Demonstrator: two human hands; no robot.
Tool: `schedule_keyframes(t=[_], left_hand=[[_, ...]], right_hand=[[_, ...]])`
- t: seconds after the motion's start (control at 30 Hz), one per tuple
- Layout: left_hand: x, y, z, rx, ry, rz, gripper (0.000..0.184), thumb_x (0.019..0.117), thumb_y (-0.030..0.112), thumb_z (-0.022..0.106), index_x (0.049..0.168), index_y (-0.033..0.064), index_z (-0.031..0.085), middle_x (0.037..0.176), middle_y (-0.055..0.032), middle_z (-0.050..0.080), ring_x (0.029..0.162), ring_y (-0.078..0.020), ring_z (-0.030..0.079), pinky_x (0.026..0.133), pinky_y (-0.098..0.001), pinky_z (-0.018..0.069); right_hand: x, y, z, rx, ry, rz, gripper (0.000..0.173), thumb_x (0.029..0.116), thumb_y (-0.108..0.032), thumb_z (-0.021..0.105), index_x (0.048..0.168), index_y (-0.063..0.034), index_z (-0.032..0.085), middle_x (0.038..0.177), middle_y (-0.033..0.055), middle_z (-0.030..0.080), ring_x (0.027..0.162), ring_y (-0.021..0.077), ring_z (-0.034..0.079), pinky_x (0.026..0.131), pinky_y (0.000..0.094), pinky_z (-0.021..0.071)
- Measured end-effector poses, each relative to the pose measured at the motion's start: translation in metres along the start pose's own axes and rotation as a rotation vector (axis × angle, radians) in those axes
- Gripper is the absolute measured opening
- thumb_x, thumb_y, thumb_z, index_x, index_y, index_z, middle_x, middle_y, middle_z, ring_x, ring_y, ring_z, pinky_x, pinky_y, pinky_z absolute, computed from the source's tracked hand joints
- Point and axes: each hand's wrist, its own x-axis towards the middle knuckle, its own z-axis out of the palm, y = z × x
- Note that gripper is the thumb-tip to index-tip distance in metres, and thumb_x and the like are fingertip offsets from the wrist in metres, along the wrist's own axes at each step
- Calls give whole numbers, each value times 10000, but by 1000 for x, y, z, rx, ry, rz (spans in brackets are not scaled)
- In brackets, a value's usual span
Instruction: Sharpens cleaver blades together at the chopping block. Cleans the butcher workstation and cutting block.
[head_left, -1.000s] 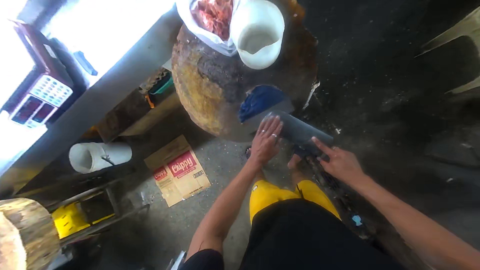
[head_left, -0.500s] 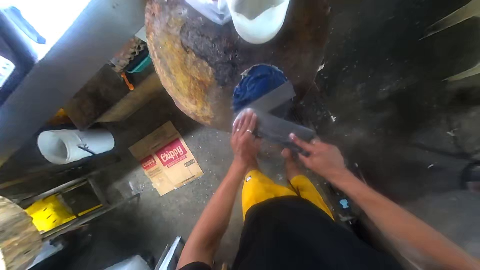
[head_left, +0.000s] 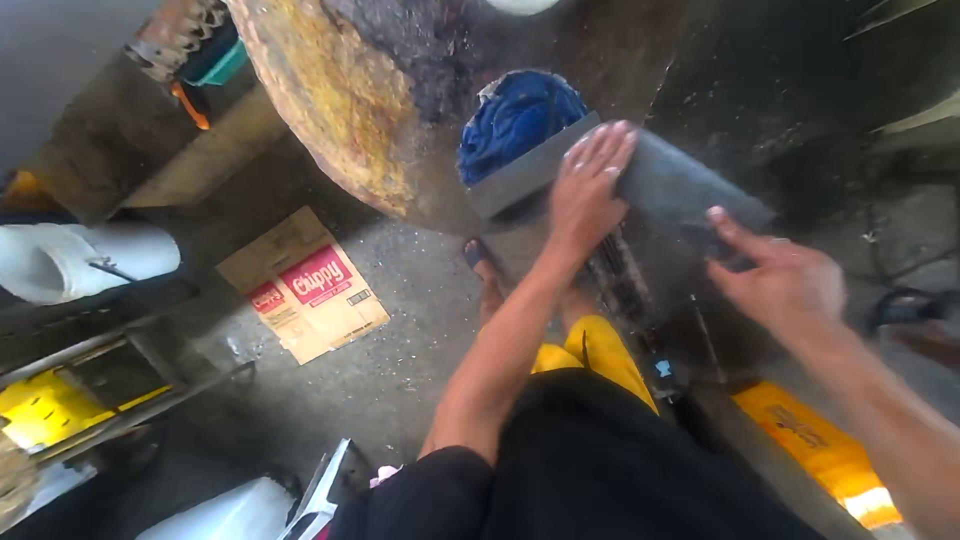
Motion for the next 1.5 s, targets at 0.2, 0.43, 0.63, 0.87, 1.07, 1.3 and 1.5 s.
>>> schedule_keyframes(t=[0.2, 0.43, 0.63, 0.87, 1.07, 1.3, 1.5], left_hand=[[-59, -39, -66, 109, 8, -113, 480, 855, 128, 715, 1335, 122, 693, 1439, -51, 626, 1400, -229, 528, 1212, -438, 379], [1, 7, 7, 22, -12, -22, 535, 779, 131, 754, 1312, 126, 711, 1414, -44, 648, 1387, -223, 541, 1205, -420, 359], [-49, -30, -55, 122, -7, -124, 449, 889, 160, 715, 1337, 154, 696, 1443, -22, 626, 1399, -207, 527, 1212, -428, 376], [-1, 3, 0, 37, 22, -54, 493, 816, 136, 749, 1308, 114, 713, 1415, -56, 646, 1385, -230, 542, 1212, -428, 352], [-32, -22, -37, 68, 13, -69, 458, 874, 122, 726, 1331, 127, 698, 1443, -43, 625, 1401, -218, 527, 1211, -429, 376], [-16, 0, -18, 118, 4, -118, 490, 808, 119, 745, 1297, 119, 720, 1411, -57, 649, 1382, -237, 547, 1207, -434, 363], [-44, -16, -53, 163, -76, -145, 483, 876, 133, 711, 1357, 144, 680, 1458, -24, 613, 1414, -204, 511, 1217, -417, 365]], right_hand=[[-4, -61, 28, 72, -35, -226, 627, 924, -301, 715, 1506, -422, 516, 925, 195, 716, 759, 414, 692, 596, 601, 524], [3, 7, -11, -23, -25, -4, 605, 970, -347, 670, 1531, -447, 466, 1092, 238, 719, 909, 498, 688, 680, 705, 489], [3, -50, 23, 40, -33, -206, 605, 937, -299, 698, 1503, -418, 522, 959, 198, 722, 779, 423, 693, 616, 612, 525], [10, 5, -7, -5, -1, -67, 581, 981, -359, 670, 1525, -435, 481, 1096, 248, 714, 904, 506, 687, 686, 701, 498], [5, -35, 14, 51, 1, -176, 586, 954, -303, 690, 1508, -397, 522, 998, 214, 721, 817, 444, 695, 646, 640, 523], [15, 0, 4, 73, -24, -108, 572, 962, -349, 699, 1495, -451, 517, 1075, 213, 725, 911, 471, 694, 696, 685, 508], [16, -28, 22, 59, -67, -231, 589, 936, -318, 702, 1491, -425, 534, 1012, 198, 735, 858, 436, 705, 678, 647, 525]])
